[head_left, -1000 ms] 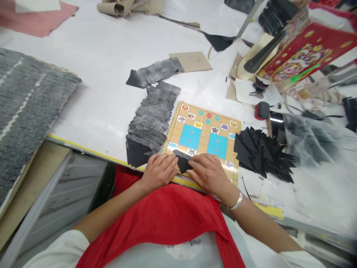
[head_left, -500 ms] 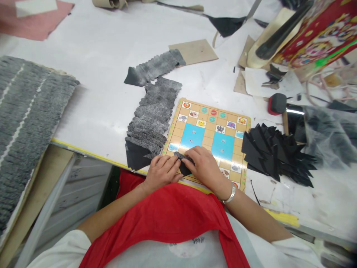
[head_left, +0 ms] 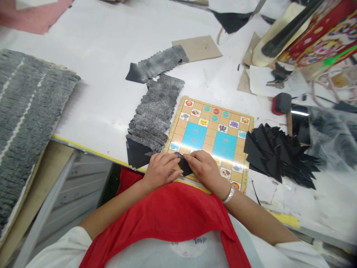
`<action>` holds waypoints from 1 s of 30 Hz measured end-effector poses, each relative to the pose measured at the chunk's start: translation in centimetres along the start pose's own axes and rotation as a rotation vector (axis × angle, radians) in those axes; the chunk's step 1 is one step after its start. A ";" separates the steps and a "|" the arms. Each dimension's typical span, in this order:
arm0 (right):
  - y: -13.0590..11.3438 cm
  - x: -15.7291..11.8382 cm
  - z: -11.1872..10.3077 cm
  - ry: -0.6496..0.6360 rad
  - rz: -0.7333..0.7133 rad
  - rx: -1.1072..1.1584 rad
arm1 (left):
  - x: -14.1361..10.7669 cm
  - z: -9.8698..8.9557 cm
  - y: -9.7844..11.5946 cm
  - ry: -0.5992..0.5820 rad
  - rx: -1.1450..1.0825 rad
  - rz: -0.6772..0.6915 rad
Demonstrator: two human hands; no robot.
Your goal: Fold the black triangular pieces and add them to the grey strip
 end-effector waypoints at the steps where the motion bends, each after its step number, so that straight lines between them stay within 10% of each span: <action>1: 0.0 0.1 0.0 -0.001 0.011 0.007 | 0.0 -0.2 -0.1 0.017 -0.058 -0.016; 7: 0.1 0.2 0.0 -0.004 0.044 -0.021 | -0.1 -1.9 0.2 0.222 -0.108 0.029; 13: -0.7 -0.1 -0.1 -0.014 -0.073 -0.129 | 0.7 -0.6 0.2 0.047 0.262 0.032; 30: -1.6 -0.3 -0.3 -0.025 -0.156 -0.174 | 0.9 -0.3 0.2 0.008 0.278 0.031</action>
Point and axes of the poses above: each hand's wrist, its own x-axis towards the middle knuckle, its own z-axis out of the palm, y = z × x, the point moved 7 cm from there along x, towards the middle knuckle, and after that the axes turned 3 degrees about y, right-handed, at the moved point
